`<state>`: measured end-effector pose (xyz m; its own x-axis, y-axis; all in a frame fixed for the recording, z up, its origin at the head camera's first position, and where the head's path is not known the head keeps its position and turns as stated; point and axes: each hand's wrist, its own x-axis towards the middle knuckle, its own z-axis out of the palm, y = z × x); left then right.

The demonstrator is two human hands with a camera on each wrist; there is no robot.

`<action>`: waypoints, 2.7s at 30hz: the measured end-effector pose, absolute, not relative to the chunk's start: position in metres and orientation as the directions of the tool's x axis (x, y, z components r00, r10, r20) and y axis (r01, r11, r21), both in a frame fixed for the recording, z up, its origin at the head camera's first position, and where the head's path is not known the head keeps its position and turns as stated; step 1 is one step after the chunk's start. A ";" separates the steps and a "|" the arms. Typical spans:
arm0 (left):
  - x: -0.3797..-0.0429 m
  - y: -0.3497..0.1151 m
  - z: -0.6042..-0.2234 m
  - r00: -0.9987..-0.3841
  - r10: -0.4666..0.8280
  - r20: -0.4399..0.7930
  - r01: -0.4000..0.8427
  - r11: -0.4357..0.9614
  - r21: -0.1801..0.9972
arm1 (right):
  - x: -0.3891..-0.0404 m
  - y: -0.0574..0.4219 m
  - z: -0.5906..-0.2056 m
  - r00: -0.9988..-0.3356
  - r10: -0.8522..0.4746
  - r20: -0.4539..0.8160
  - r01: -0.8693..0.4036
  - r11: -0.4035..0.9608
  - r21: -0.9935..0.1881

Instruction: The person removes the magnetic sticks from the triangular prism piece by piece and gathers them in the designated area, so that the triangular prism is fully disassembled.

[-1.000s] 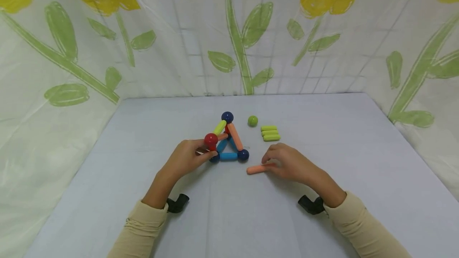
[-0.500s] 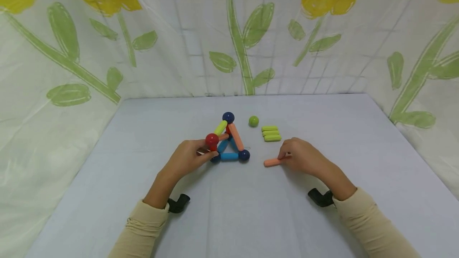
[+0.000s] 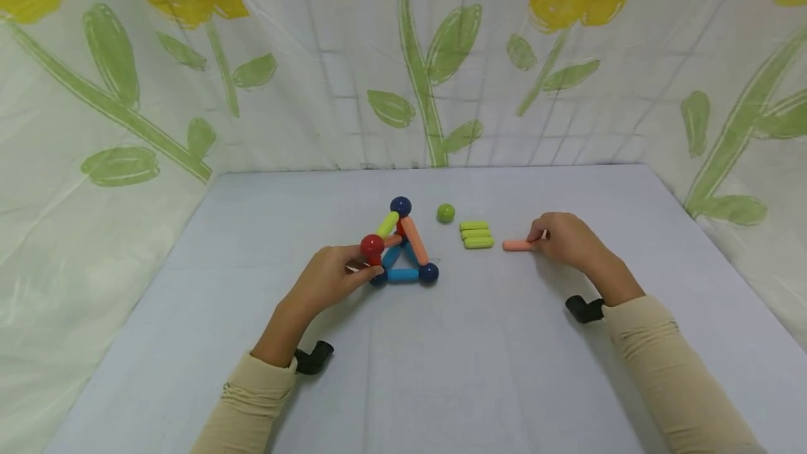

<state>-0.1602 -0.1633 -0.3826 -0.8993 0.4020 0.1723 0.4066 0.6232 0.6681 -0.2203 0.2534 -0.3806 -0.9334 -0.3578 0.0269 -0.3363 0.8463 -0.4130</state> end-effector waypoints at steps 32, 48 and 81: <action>-0.162 -0.164 -0.385 -0.904 0.398 0.155 0.390 0.619 0.681 | -0.234 0.175 -0.378 -0.927 -0.320 0.197 -0.353 0.564 -0.747; -0.161 -0.161 -0.388 -0.901 0.409 0.142 0.386 0.611 0.691 | -0.214 0.067 -0.382 -0.905 -0.361 -0.225 0.257 -0.042 -0.965; -0.162 -0.162 -0.383 -0.902 0.402 0.156 0.396 0.630 0.668 | -0.204 0.075 -0.387 -0.968 -0.233 0.096 0.016 -0.435 -0.900</action>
<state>-0.1624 -0.1622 -0.3826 -0.9021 0.4025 0.1557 0.3962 0.6296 0.6683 -0.2038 0.0747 -0.3866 -0.9678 -0.2329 0.0959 0.0156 -0.4352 -0.9002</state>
